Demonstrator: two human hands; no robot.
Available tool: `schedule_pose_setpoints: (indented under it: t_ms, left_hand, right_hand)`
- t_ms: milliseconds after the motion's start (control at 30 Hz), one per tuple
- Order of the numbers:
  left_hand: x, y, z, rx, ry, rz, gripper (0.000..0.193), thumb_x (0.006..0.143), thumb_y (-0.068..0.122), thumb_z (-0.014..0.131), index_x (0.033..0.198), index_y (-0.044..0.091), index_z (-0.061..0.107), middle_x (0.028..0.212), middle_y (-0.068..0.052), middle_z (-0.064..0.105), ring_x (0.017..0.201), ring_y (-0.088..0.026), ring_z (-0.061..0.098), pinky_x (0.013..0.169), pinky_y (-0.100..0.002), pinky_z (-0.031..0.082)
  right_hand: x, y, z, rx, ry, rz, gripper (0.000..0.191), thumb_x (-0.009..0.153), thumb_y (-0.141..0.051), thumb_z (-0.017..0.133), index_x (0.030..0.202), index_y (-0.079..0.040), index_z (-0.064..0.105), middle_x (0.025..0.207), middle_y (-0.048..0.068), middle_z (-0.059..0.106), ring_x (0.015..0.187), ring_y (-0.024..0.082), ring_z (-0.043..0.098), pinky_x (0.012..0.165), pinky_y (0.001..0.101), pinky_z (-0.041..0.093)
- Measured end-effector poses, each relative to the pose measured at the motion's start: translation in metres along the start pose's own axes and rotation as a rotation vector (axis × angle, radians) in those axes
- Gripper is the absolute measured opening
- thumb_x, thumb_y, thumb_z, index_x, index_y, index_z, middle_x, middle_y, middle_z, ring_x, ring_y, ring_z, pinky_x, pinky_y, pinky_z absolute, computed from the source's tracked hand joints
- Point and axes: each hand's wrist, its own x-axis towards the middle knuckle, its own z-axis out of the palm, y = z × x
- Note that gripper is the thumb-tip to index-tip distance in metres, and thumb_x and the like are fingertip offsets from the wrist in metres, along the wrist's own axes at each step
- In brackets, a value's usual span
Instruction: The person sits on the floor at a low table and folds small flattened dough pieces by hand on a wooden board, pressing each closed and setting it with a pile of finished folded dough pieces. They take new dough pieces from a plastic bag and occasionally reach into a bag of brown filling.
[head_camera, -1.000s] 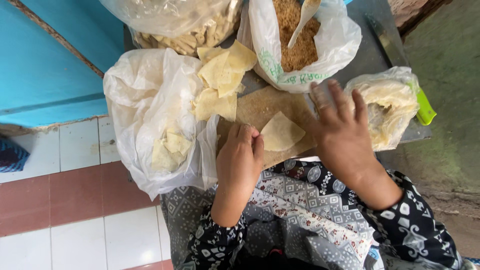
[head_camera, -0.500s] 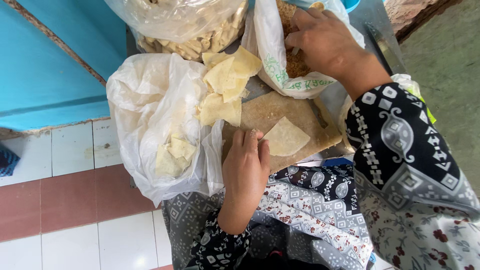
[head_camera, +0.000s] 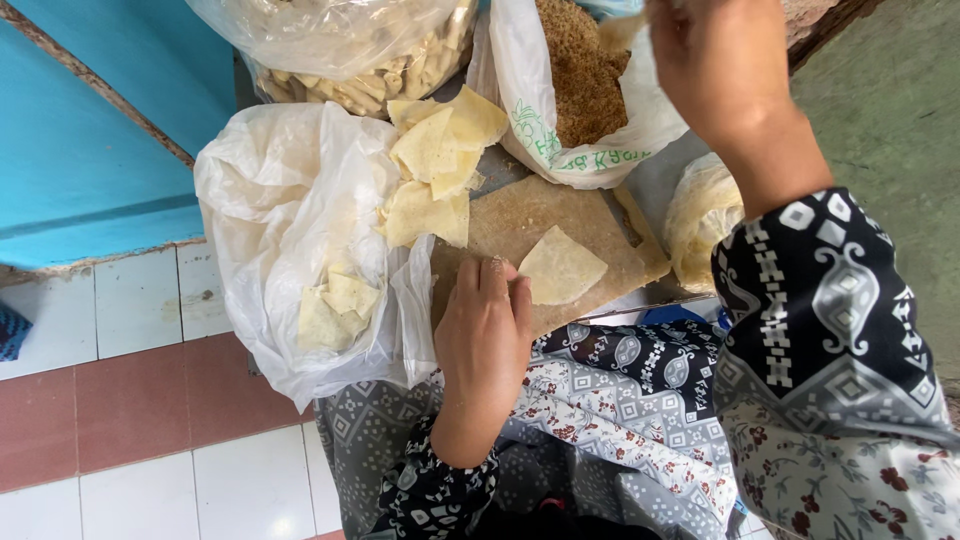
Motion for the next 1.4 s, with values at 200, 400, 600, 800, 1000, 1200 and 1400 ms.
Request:
schedule_pose_setpoints:
  t_ms: [200, 400, 600, 800, 1000, 1200, 1400]
  left_hand:
    - [0.004, 0.006, 0.012, 0.024, 0.059, 0.045, 0.01, 0.101, 0.016, 0.061, 0.103, 0.006, 0.059, 0.101, -0.014, 0.059, 0.096, -0.033, 0.067, 0.075, -0.042, 0.055]
    - [0.0, 0.003, 0.003, 0.055, 0.052, -0.001, 0.015, 0.097, 0.017, 0.063, 0.106, 0.006, 0.061, 0.102, -0.014, 0.061, 0.094, -0.033, 0.067, 0.073, -0.043, 0.055]
    - [0.001, 0.005, 0.003, 0.086, 0.011, 0.007, 0.011, 0.097, 0.016, 0.063, 0.1, 0.005, 0.061, 0.099, -0.013, 0.061, 0.094, -0.033, 0.068, 0.072, -0.042, 0.055]
    - [0.003, 0.007, 0.015, -0.038, 0.11, 0.095, 0.009, 0.101, 0.011, 0.061, 0.101, 0.003, 0.057, 0.097, -0.015, 0.062, 0.09, -0.035, 0.067, 0.076, -0.043, 0.055]
    - [0.005, -0.003, 0.02, -0.259, 0.152, 0.036, 0.017, 0.097, 0.01, 0.067, 0.111, 0.003, 0.06, 0.097, -0.012, 0.069, 0.079, -0.026, 0.071, 0.067, -0.036, 0.056]
    - [0.0, -0.014, 0.011, -0.41, 0.059, -0.007, 0.028, 0.093, 0.004, 0.071, 0.119, 0.003, 0.06, 0.093, -0.008, 0.069, 0.074, -0.018, 0.07, 0.068, -0.031, 0.059]
    - [-0.001, -0.016, 0.009, -0.54, 0.016, -0.035, 0.032, 0.096, 0.001, 0.07, 0.126, 0.003, 0.058, 0.096, -0.007, 0.071, 0.079, -0.016, 0.073, 0.069, -0.028, 0.06]
  right_hand:
    - [-0.027, 0.007, 0.01, 0.572, 0.049, 0.302, 0.014, 0.107, 0.014, 0.052, 0.103, 0.012, 0.065, 0.09, 0.014, 0.07, 0.082, 0.017, 0.075, 0.067, 0.0263, 0.06]
    - [-0.038, 0.015, 0.028, 0.877, 0.034, 0.613, 0.012, 0.109, 0.006, 0.056, 0.103, 0.006, 0.067, 0.085, 0.013, 0.072, 0.072, 0.017, 0.073, 0.063, 0.0264, 0.058]
    - [-0.046, 0.022, 0.016, 0.956, 0.11, 0.683, 0.013, 0.11, 0.004, 0.057, 0.103, 0.005, 0.068, 0.088, 0.016, 0.072, 0.073, 0.02, 0.074, 0.063, 0.0292, 0.059]
    - [-0.059, 0.018, -0.009, 1.115, 0.145, 0.793, 0.013, 0.11, 0.004, 0.056, 0.105, 0.006, 0.067, 0.09, 0.018, 0.073, 0.074, 0.022, 0.073, 0.066, 0.0303, 0.059]
    - [-0.086, -0.024, -0.042, 1.234, 0.135, 0.922, 0.014, 0.111, 0.004, 0.054, 0.108, 0.007, 0.068, 0.091, 0.019, 0.071, 0.075, 0.024, 0.072, 0.068, 0.0333, 0.061]
    - [-0.122, -0.084, -0.058, 1.17, 0.018, 1.026, 0.012, 0.108, -0.001, 0.057, 0.105, 0.007, 0.066, 0.088, 0.018, 0.071, 0.072, 0.021, 0.072, 0.068, 0.0308, 0.06]
    - [-0.146, -0.122, -0.064, 0.776, -0.077, 0.687, 0.007, 0.11, 0.001, 0.061, 0.111, 0.006, 0.066, 0.094, 0.016, 0.073, 0.085, 0.02, 0.076, 0.073, 0.0305, 0.064]
